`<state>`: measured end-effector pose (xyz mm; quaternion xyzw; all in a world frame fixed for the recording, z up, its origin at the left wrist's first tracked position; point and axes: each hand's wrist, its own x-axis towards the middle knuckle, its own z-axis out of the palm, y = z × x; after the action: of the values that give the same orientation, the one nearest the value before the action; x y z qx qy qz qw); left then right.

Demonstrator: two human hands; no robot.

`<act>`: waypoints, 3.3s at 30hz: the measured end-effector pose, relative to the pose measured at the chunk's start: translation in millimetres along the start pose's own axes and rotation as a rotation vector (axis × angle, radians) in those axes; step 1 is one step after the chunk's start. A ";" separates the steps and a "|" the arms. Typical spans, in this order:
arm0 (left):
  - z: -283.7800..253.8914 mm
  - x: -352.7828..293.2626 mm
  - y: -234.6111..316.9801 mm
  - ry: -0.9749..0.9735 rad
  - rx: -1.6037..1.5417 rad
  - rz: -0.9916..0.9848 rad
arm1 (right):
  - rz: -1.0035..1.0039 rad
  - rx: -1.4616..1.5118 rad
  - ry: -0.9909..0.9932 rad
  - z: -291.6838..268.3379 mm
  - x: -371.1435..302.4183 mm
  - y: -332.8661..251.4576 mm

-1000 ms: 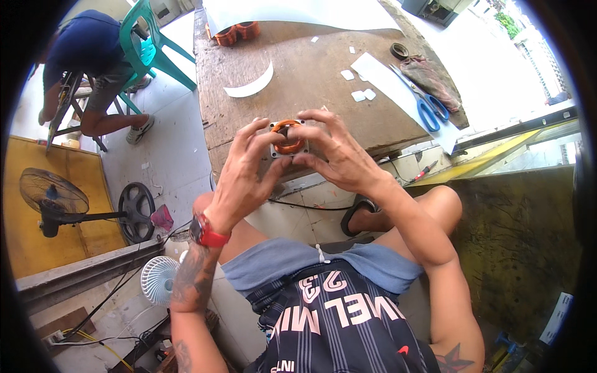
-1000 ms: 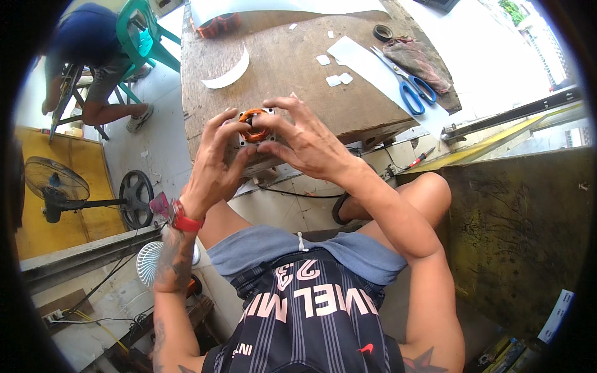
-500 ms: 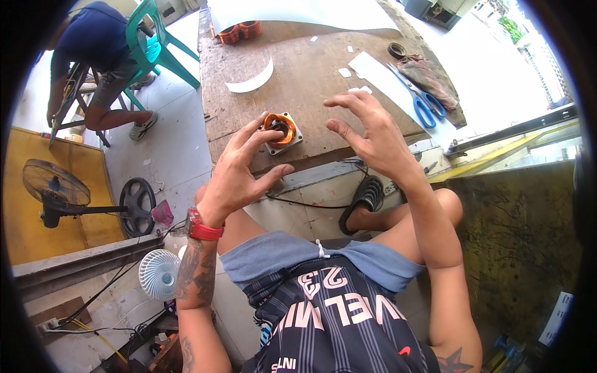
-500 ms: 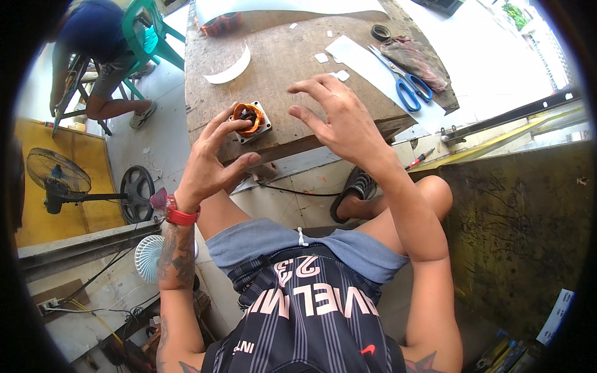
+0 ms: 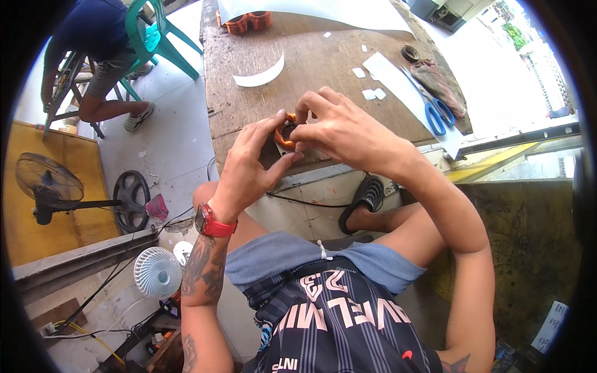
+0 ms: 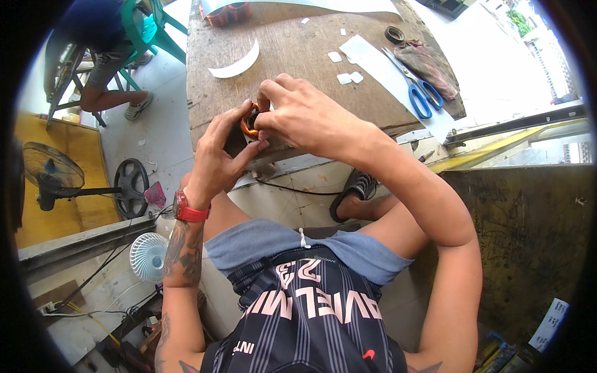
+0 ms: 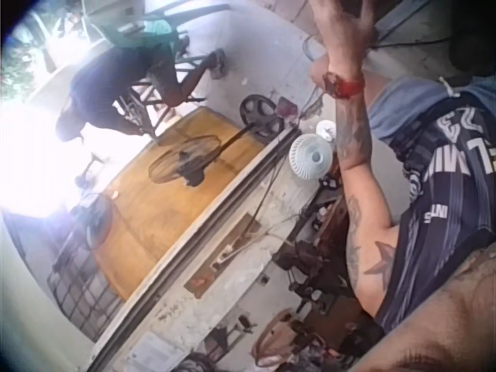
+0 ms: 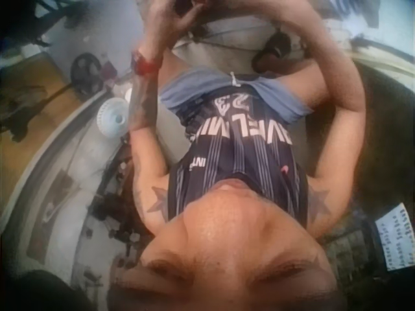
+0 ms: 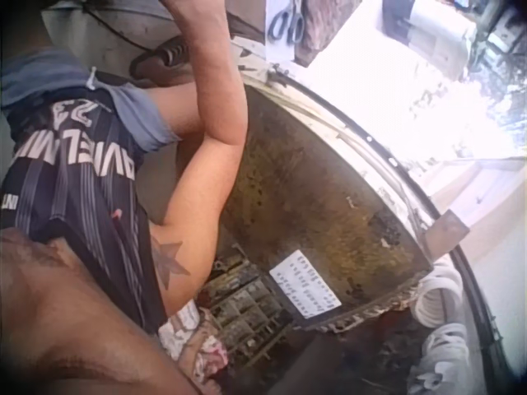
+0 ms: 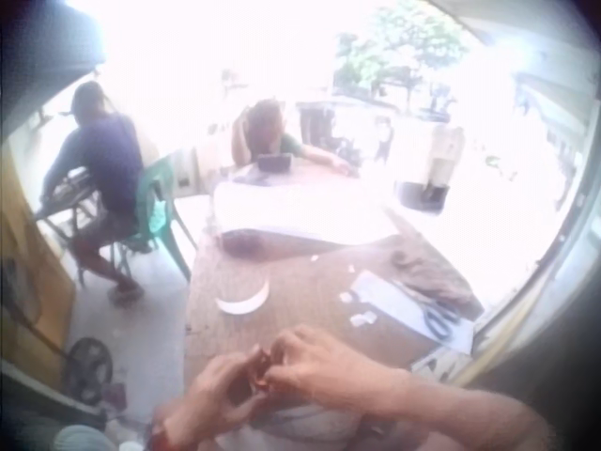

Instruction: The person winds copper wire around a motor stator core, then places small white insulating pieces into the stator slots. The person continues to adjust the wire and pieces by hand throughout the clip.

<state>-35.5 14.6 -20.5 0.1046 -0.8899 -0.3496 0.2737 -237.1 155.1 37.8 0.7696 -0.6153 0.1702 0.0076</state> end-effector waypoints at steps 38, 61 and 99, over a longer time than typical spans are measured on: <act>-17.0 55.4 19.2 -0.203 0.399 0.163 | 0.165 0.106 0.213 33.5 -14.8 -15.7; -16.4 14.7 15.7 -0.056 -0.165 -0.186 | 0.192 0.561 0.147 21.2 -12.8 8.2; -30.6 31.2 -19.4 -0.385 -0.311 -0.139 | 0.401 0.692 0.285 46.4 -18.8 -9.7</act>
<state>-44.3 -28.7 -2.2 0.0538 -0.8519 -0.5136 0.0873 -219.6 165.0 -9.1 0.5607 -0.6522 0.4695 -0.1995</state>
